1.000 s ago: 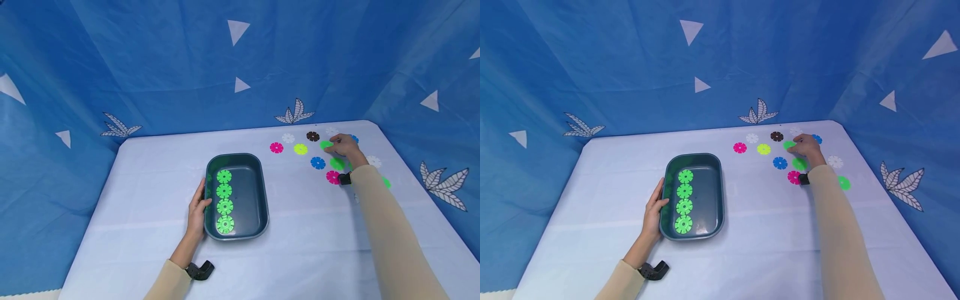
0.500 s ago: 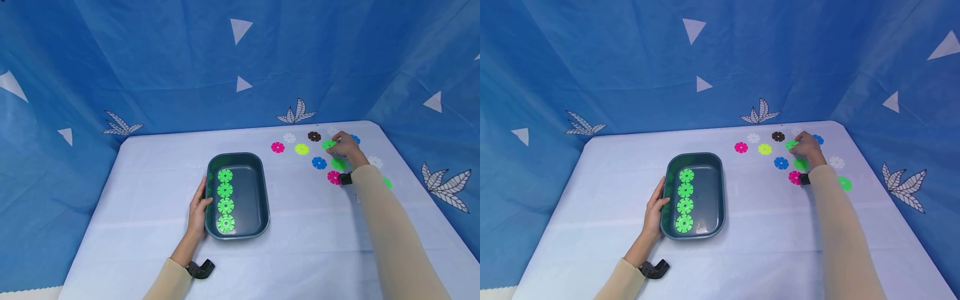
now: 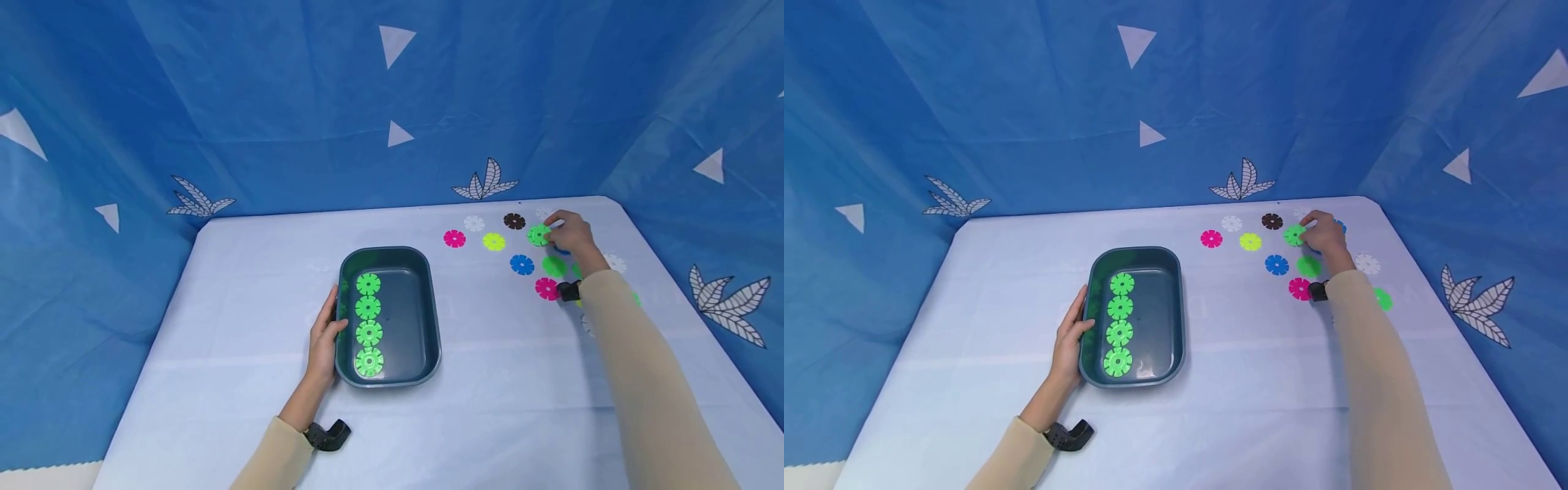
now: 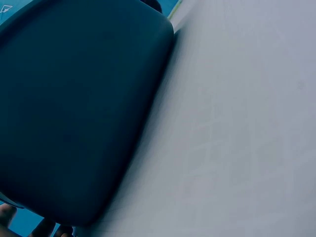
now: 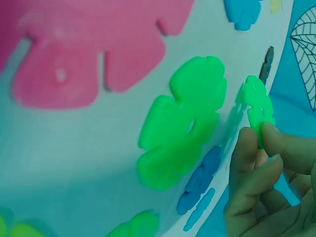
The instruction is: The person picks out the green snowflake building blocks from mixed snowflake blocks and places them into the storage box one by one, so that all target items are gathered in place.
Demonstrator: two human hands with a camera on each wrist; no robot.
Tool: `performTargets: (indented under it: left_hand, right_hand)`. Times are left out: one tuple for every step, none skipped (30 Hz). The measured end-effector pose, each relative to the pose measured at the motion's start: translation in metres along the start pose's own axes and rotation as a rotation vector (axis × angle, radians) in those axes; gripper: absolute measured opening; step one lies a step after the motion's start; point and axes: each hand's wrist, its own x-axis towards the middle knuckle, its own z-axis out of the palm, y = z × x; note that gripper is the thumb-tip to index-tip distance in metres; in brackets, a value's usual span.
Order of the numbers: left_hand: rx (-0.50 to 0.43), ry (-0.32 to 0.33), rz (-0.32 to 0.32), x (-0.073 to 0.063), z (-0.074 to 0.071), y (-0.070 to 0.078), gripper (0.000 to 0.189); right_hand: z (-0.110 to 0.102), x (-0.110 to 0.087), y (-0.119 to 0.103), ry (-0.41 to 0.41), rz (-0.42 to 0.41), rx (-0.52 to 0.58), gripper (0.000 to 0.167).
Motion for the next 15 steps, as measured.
performTargets:
  left_hand:
    - [-0.004, 0.002, 0.001, 0.0, 0.0, 0.0, 0.065]
    - [-0.008, 0.003, 0.002, 0.0, 0.0, 0.0, 0.065]
    - [-0.008, 0.003, 0.003, 0.001, 0.0, 0.0, 0.065]
    - [-0.007, 0.001, 0.004, 0.001, 0.0, 0.0, 0.065]
    - [-0.007, 0.0, 0.004, 0.001, 0.0, 0.0, 0.065]
    - [-0.007, -0.001, 0.005, 0.001, 0.0, -0.001, 0.065]
    - [-0.009, 0.0, 0.005, 0.001, 0.0, -0.001, 0.065]
    - [-0.008, -0.002, 0.005, 0.001, 0.0, -0.001, 0.065]
    - [-0.007, -0.005, 0.005, 0.001, 0.0, -0.001, 0.065]
    - [-0.01, -0.005, 0.006, 0.001, 0.0, -0.001, 0.065]
    - [-0.014, -0.004, 0.006, 0.001, 0.0, -0.001, 0.065]
    - [-0.016, -0.005, 0.007, 0.001, 0.0, -0.001, 0.066]
    - [-0.018, -0.007, 0.008, 0.001, 0.0, -0.001, 0.066]
    - [-0.02, -0.009, 0.009, 0.001, 0.0, -0.001, 0.066]
    - [-0.023, -0.009, 0.008, 0.001, -0.001, -0.001, 0.066]
  right_hand:
    - [0.0, 0.0, 0.0, 0.003, -0.005, 0.017, 0.034]
    - [0.0, 0.001, 0.0, 0.007, -0.008, 0.032, 0.034]
    - [-0.001, 0.001, 0.0, 0.011, -0.009, 0.049, 0.033]
    - [-0.001, 0.001, 0.0, 0.016, -0.01, 0.066, 0.033]
    - [-0.001, 0.0, -0.001, 0.026, -0.004, 0.079, 0.032]
    - [-0.001, -0.001, -0.003, 0.034, 0.001, 0.092, 0.031]
    - [-0.002, -0.003, -0.004, 0.028, -0.015, 0.108, 0.031]
    - [-0.002, -0.005, -0.005, 0.026, -0.03, 0.114, 0.03]
    - [-0.002, -0.008, -0.008, 0.016, -0.051, 0.125, 0.031]
    - [-0.002, -0.011, -0.01, 0.003, -0.075, 0.136, 0.031]
    - [-0.001, -0.014, -0.014, -0.014, -0.095, 0.147, 0.032]
    - [0.0, -0.018, -0.017, -0.039, -0.121, 0.161, 0.033]
    - [0.0, -0.021, -0.021, -0.067, -0.147, 0.169, 0.034]
    - [0.002, -0.025, -0.025, -0.085, -0.159, 0.174, 0.035]
    - [0.004, -0.029, -0.03, -0.111, -0.173, 0.183, 0.035]
